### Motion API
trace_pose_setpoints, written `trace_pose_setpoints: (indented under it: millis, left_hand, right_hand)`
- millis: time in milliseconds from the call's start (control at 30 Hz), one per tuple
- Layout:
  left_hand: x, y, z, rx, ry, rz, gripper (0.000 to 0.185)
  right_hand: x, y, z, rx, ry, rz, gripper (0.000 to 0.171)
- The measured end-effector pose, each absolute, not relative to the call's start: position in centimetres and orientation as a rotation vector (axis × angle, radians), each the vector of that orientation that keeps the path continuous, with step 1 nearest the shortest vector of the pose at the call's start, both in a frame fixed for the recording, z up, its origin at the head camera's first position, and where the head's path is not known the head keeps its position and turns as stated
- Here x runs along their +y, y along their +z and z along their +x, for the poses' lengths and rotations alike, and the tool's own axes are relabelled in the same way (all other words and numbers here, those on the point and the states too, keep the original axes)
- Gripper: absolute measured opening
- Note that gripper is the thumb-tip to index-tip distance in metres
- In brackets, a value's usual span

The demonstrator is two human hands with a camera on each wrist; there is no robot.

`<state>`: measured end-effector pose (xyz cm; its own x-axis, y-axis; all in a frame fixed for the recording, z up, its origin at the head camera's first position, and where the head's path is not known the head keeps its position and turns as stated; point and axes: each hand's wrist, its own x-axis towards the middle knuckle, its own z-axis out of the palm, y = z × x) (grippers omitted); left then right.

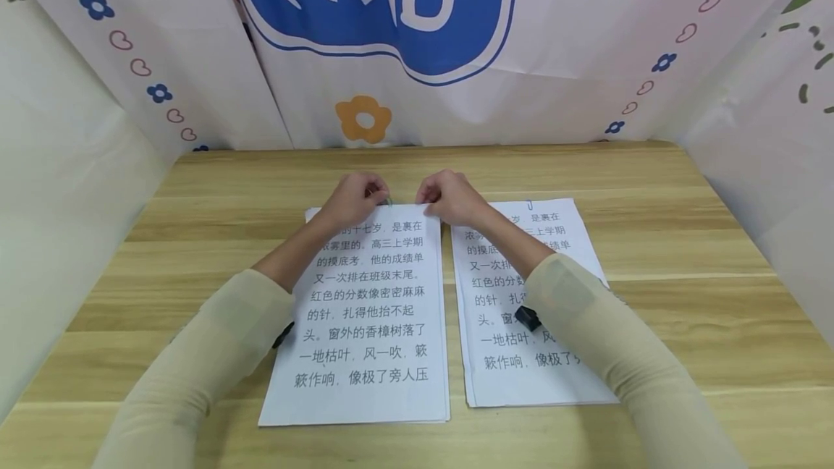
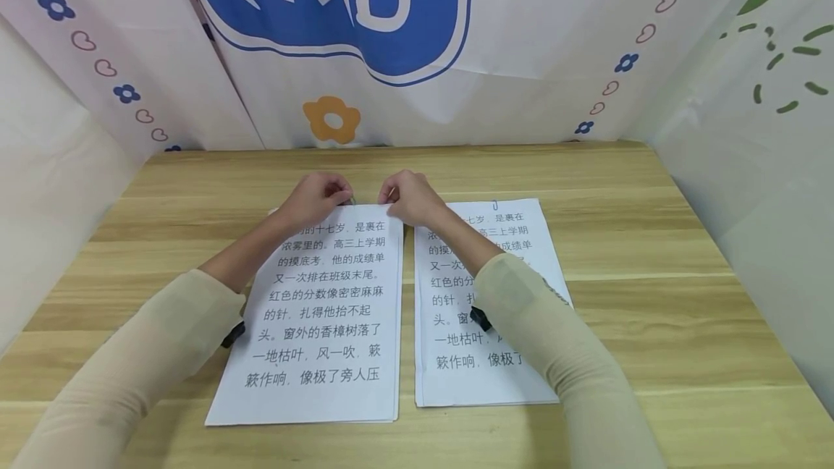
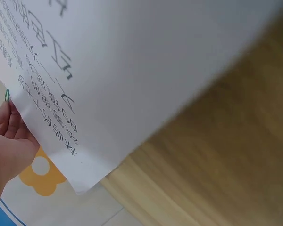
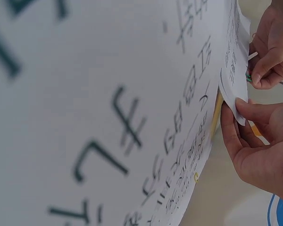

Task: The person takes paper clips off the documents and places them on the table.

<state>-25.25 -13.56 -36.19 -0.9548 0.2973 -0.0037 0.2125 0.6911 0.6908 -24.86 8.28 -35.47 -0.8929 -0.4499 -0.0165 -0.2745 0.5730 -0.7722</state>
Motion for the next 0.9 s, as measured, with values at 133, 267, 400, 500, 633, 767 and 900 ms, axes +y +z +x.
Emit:
trace_pose_setpoints:
  millis: [133, 267, 400, 500, 633, 767, 900]
  left_hand:
    - [-13.5, -36.1, -25.3, 2.768, 1.164, 0.371, 0.012]
    - [-13.5, -36.1, -25.5, 2.761, 1.189, 0.355, 0.012]
    - [-13.5, -36.3, -25.6, 2.743, 1.209, 0.321, 0.011]
    - [-13.6, -36.3, -25.6, 2.737, 1.229, 0.270, 0.011]
    - [-13.8, -36.5, -25.9, 2.741, 1.291, 0.211, 0.011]
    - [-13.9, -36.7, -26.2, 2.732, 1.369, 0.174, 0.010]
    - [-13.9, -36.8, -26.6, 2.720, 1.397, 0.151, 0.010]
  right_hand:
    - [8.3, -35.4, -24.9, 2.595, -1.215, -0.599, 0.014]
    - [8.3, -35.4, -24.9, 2.595, -1.210, -0.596, 0.014]
    - [8.3, -35.4, -24.8, 2.591, -1.210, -0.598, 0.014]
    - [8.3, -35.4, -24.8, 2.588, -1.217, -0.601, 0.014]
    - [8.3, -35.4, -24.8, 2.592, -1.216, -0.600, 0.014]
    - [8.3, -35.3, -24.8, 2.598, -1.209, -0.596, 0.014]
    - [8.3, -35.2, -24.8, 2.600, -1.205, -0.601, 0.014]
